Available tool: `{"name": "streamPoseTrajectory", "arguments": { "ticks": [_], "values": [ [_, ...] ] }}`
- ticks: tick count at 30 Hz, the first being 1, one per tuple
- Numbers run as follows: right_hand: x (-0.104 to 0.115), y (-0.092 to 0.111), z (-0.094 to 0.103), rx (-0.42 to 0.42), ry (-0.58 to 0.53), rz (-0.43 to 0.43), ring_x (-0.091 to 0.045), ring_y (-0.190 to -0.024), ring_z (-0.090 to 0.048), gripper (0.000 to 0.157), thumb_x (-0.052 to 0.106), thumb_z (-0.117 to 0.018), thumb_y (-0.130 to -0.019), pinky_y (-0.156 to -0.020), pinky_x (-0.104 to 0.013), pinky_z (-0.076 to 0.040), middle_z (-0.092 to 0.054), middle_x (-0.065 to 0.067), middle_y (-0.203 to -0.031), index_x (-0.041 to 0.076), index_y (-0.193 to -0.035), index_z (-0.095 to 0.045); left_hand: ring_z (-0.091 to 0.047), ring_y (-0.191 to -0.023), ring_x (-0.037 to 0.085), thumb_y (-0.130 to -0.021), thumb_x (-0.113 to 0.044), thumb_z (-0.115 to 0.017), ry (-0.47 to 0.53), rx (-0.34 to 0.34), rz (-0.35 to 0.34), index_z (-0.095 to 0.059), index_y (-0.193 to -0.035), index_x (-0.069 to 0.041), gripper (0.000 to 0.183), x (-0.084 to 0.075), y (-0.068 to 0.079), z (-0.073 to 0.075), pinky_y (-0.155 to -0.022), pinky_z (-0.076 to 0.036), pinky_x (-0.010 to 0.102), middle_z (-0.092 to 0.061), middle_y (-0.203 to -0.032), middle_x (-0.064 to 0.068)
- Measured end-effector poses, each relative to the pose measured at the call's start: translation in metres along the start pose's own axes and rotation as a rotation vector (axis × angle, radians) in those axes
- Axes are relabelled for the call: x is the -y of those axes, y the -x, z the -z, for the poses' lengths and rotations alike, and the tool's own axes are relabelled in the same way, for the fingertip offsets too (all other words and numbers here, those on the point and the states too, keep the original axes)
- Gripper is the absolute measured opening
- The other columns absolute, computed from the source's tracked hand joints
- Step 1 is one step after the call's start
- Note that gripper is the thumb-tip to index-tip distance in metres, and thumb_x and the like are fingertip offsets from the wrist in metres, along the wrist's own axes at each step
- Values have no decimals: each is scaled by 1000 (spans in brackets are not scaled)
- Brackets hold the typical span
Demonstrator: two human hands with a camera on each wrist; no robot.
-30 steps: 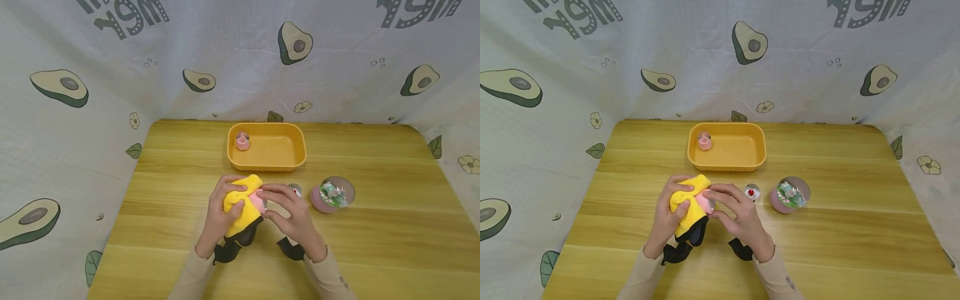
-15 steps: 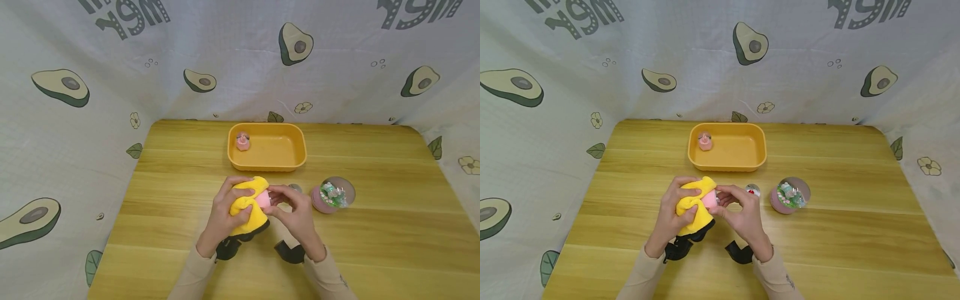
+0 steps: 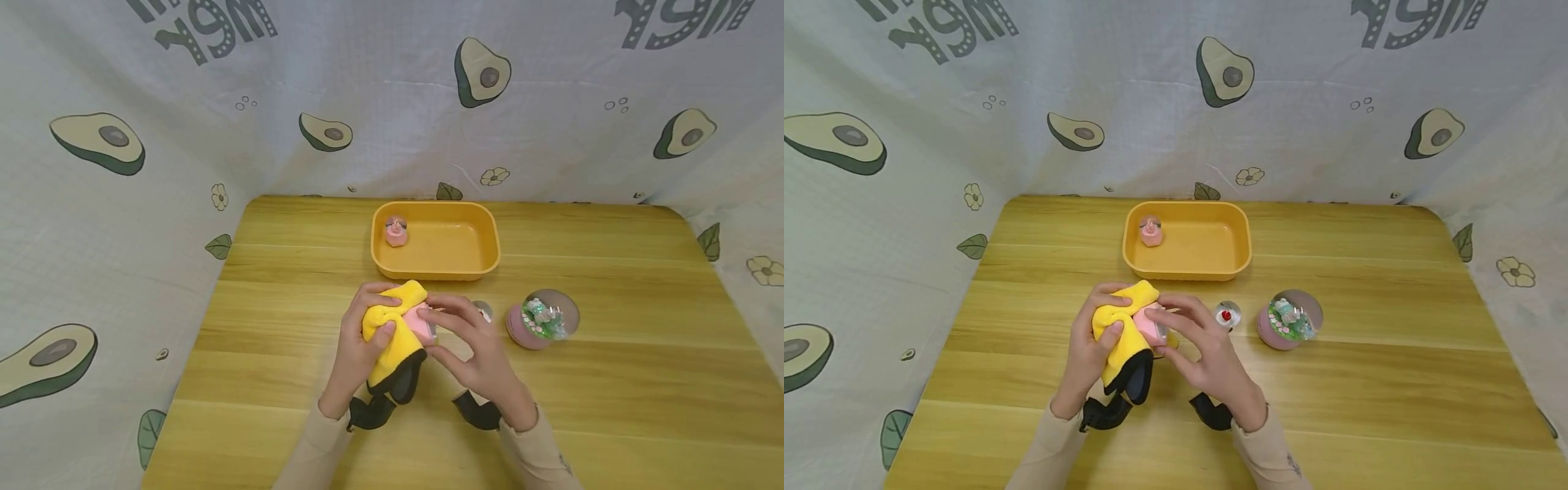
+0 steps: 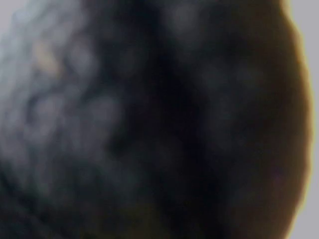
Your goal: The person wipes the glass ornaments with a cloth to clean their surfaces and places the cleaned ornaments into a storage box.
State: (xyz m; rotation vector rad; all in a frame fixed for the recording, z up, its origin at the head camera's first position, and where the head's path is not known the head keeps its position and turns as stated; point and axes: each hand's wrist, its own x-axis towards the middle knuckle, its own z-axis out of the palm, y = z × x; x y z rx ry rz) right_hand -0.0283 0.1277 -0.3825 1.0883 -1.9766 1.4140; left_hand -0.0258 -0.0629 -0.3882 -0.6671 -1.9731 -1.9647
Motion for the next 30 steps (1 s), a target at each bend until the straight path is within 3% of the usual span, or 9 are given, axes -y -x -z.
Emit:
{"name": "streamPoseTrajectory", "arguments": {
  "ticks": [6,11,19,30],
  "values": [
    [-1,-2,2,-33,19,29,-24,-98,-61,41,29,-68,-86,-89,-23,-47,-62,-21,-105,-4,-110,-66,-54,-102,31,-91,-36,-54,-12,19,-1,-57,-105,-4,34,-2,0,-2,-78,-50,34,-54,-117,16],
    [0,-2,2,-25,3,-1,-23,-88,-61,47,33,-69,-85,-84,-22,-48,-63,-18,-102,-6,-109,-64,-54,-103,30,-90,-31,-54,-52,34,-36,-58,-104,-5,30,-2,1,0,-77,-51,35,-54,-116,16],
    [4,1,1,8,-65,-202,-17,-80,-57,54,40,-69,-82,-74,-21,-49,-62,-9,-94,-4,-112,-61,-55,-105,31,-87,-23,-54,-89,56,-105,-58,-103,-6,24,0,1,2,-85,-50,38,-54,-116,17],
    [12,1,-4,-42,-160,-416,-14,-71,-56,49,41,-66,-87,-64,-20,-50,-60,-6,-85,-3,-108,-61,-56,-103,34,-91,-22,-53,-138,55,-246,-57,-104,-5,22,4,-1,0,-85,-50,37,-53,-114,19]
  ]
}}
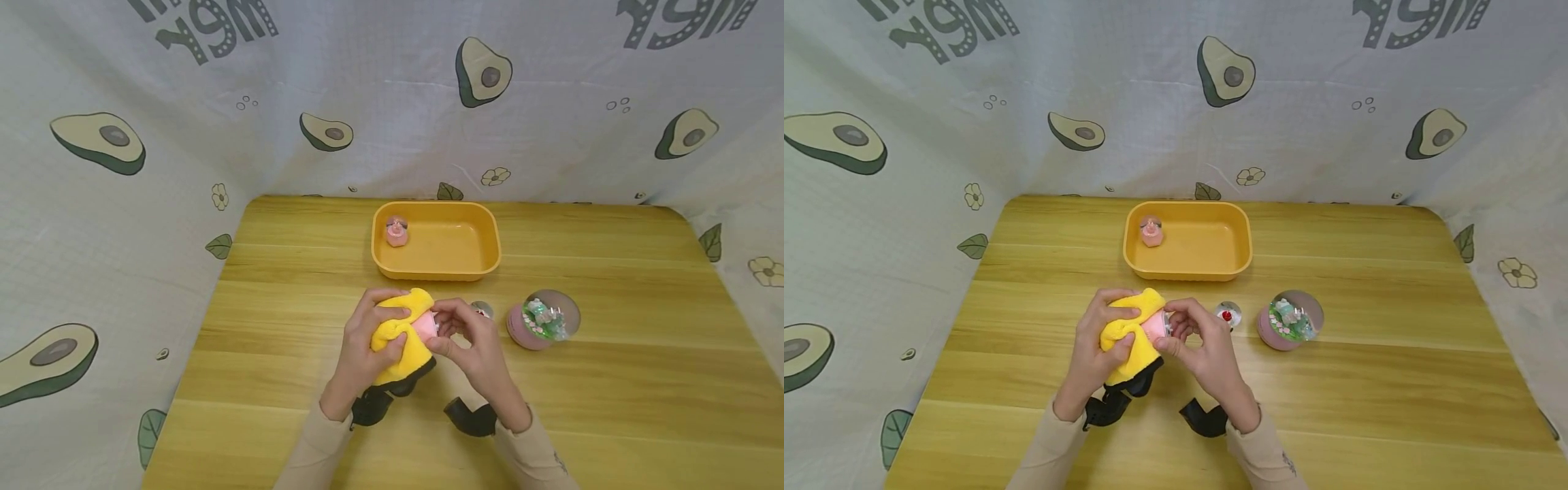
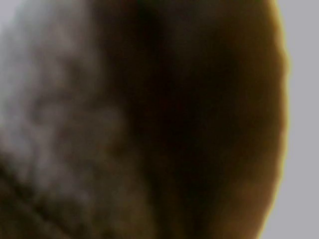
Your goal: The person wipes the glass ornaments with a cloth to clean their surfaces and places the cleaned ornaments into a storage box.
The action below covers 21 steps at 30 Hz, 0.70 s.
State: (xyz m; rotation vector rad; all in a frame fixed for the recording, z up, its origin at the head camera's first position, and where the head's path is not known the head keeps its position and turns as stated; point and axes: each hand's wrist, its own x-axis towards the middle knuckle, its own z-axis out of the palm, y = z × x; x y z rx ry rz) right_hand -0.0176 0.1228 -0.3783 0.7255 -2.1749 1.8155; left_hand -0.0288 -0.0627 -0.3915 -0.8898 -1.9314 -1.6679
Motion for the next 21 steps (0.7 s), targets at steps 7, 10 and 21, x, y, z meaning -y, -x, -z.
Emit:
{"name": "streamPoseTrajectory", "arguments": {
  "ticks": [7,10,21],
  "values": [
    [-4,0,0,27,115,107,-17,-85,-58,57,44,-62,-90,-74,-23,-50,-60,-10,-102,-3,-121,-56,-55,-103,30,-91,-30,-54,53,-93,137,-58,-102,-4,29,1,1,-1,-81,-50,35,-56,-114,17],
    [-8,-2,1,70,137,248,-24,-103,-55,55,39,-63,-90,-86,-25,-47,-54,-18,-119,0,-128,-53,-54,-105,29,-92,-34,-54,112,-108,214,-58,-104,-4,32,-1,1,2,-80,-50,33,-55,-116,15],
    [-12,-6,4,38,204,433,-26,-101,-61,39,28,-64,-90,-92,-24,-45,-62,-20,-109,-4,-112,-65,-55,-103,28,-91,-32,-53,76,-44,205,-59,-104,-7,30,-2,2,3,-79,-50,34,-56,-116,14]
  ]
}}
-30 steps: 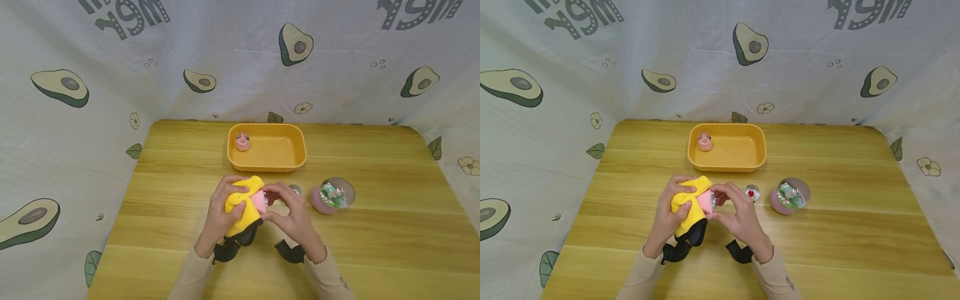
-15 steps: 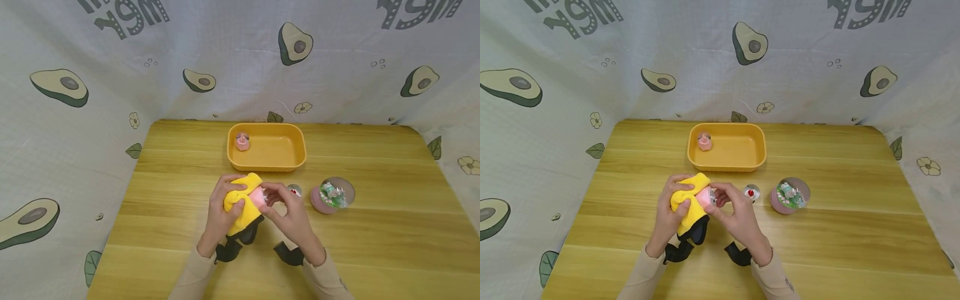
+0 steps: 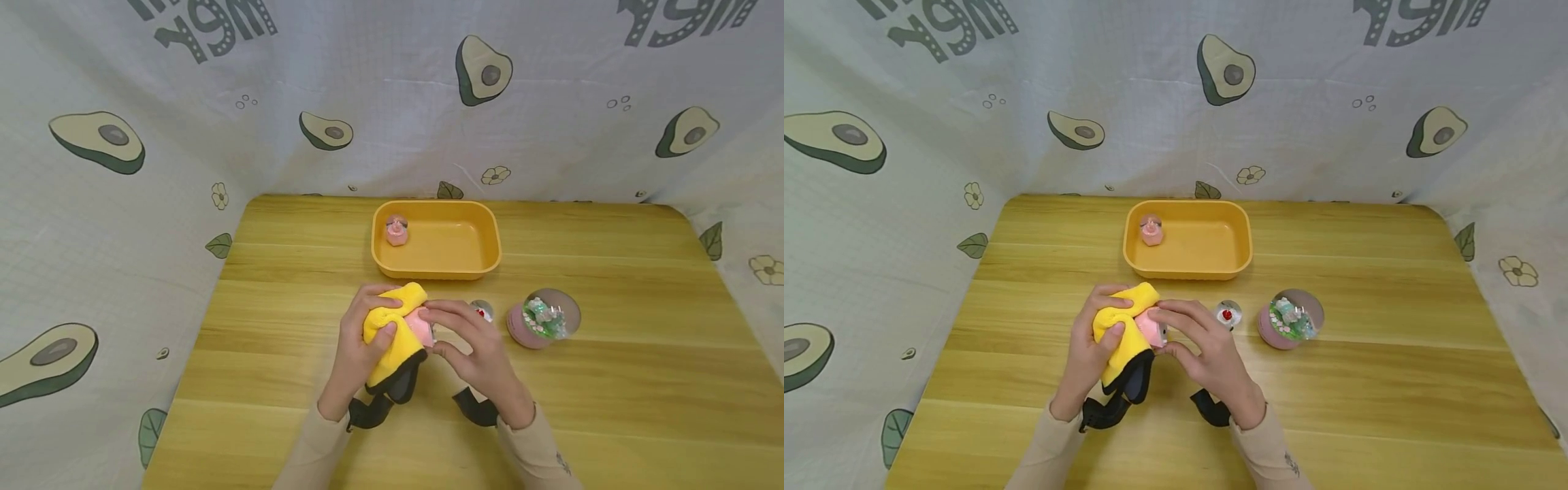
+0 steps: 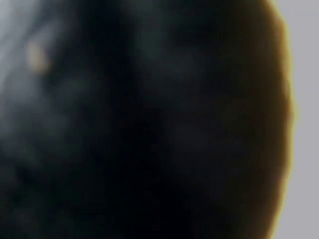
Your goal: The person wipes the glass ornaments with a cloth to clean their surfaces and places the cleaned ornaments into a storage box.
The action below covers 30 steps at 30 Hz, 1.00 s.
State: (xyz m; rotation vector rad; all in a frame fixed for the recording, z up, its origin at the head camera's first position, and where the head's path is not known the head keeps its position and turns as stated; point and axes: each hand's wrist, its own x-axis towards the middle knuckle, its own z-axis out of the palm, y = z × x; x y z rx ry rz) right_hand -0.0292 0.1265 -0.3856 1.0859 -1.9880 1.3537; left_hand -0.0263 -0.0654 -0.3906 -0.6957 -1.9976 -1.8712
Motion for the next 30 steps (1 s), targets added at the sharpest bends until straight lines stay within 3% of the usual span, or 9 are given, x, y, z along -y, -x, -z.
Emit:
{"name": "streamPoseTrajectory", "arguments": {
  "ticks": [7,14,17,20,23,30],
  "values": [
    [1,4,1,-31,-35,-111,-21,-84,-61,50,36,-67,-85,-81,-21,-49,-66,-15,-101,-7,-112,-63,-56,-101,32,-93,-32,-51,-80,24,-148,-58,-104,-5,29,1,-3,-1,-82,-50,36,-55,-114,18],
    [9,2,-1,-78,-42,-288,-15,-70,-63,55,45,-63,-87,-66,-19,-52,-67,-11,-84,-6,-105,-65,-57,-101,34,-96,-32,-50,-108,43,-261,-57,-105,-6,28,1,-4,-4,-83,-51,39,-54,-113,19],
    [11,0,-2,-79,-50,-346,-14,-65,-63,54,47,-64,-86,-60,-20,-52,-67,-8,-77,-5,-102,-67,-57,-101,33,-96,-31,-50,-99,20,-255,-57,-103,-5,28,4,-2,-4,-83,-51,38,-54,-113,19],
    [12,-1,-2,-43,-22,-379,-11,-64,-61,54,49,-64,-85,-59,-20,-52,-66,-3,-76,-1,-103,-68,-56,-100,32,-94,-30,-51,-72,-25,-202,-58,-102,-5,27,5,1,-4,-81,-51,37,-56,-112,19],
    [11,-2,-1,-10,18,-343,-13,-73,-61,56,49,-64,-85,-67,-19,-51,-65,-3,-86,0,-111,-66,-57,-99,30,-92,-31,-53,-28,-60,-123,-58,-101,-4,28,5,2,-4,-79,-51,35,-56,-111,18],
    [7,-6,1,23,-35,-37,-27,-109,-55,48,34,-65,-91,-94,-26,-43,-56,-22,-118,-3,-120,-59,-56,-103,30,-92,-36,-55,75,-82,32,-58,-103,-3,35,2,2,-2,-79,-50,33,-55,-115,16]
  ]
}}
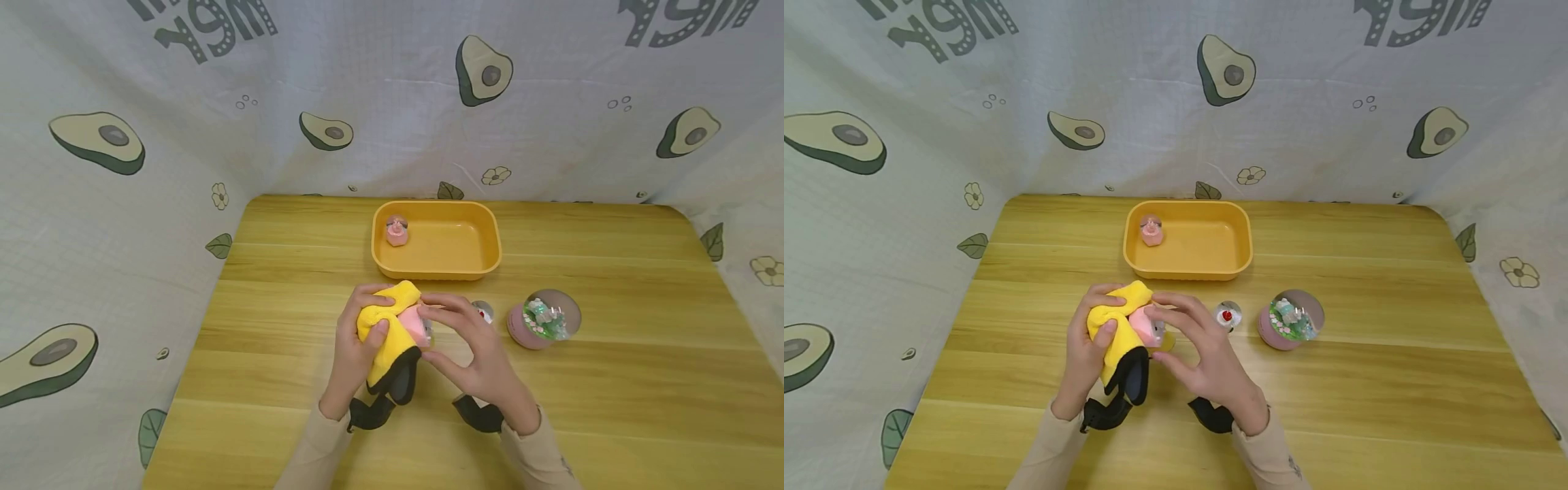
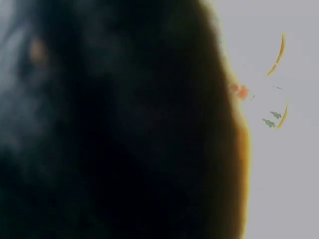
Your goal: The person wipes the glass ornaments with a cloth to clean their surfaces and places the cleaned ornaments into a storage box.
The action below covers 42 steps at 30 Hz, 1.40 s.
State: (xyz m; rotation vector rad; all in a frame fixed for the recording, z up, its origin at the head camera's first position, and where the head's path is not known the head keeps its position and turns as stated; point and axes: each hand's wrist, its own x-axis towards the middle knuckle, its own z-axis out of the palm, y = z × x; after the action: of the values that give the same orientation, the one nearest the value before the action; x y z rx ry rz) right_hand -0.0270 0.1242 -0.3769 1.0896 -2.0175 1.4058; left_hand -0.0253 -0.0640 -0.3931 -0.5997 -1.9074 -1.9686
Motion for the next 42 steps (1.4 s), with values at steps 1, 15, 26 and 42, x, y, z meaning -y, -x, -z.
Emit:
{"name": "streamPoseTrajectory", "arguments": {
  "ticks": [1,15,26,42],
  "values": [
    [0,0,0,10,2,19,-27,-112,-54,45,32,-64,-91,-96,-26,-42,-55,-23,-120,-3,-119,-60,-56,-103,30,-92,-37,-55,3,-1,9,-58,-103,-3,36,-1,0,0,-79,-51,33,-55,-115,15],
    [-8,7,3,-57,6,-7,-23,-91,-61,50,38,-67,-86,-87,-23,-46,-65,-17,-100,-7,-106,-63,-57,-99,30,-92,-29,-51,-111,78,-161,-58,-102,-4,28,-1,-2,-2,-81,-51,36,-56,-111,18],
    [7,8,0,-66,-98,-414,-14,-74,-61,34,32,-68,-89,-71,-23,-52,-65,-3,-88,1,-103,-65,-57,-100,32,-94,-29,-50,-182,76,-271,-58,-102,-6,25,2,-3,-6,-83,-51,38,-56,-111,18],
    [-1,1,3,-13,43,67,-26,-101,-59,37,30,-65,-89,-92,-23,-45,-61,-21,-111,-1,-109,-67,-55,-103,30,-93,-34,-53,-4,39,-9,-58,-104,-4,31,-4,-3,-2,-79,-51,34,-55,-115,15]
  ]
}}
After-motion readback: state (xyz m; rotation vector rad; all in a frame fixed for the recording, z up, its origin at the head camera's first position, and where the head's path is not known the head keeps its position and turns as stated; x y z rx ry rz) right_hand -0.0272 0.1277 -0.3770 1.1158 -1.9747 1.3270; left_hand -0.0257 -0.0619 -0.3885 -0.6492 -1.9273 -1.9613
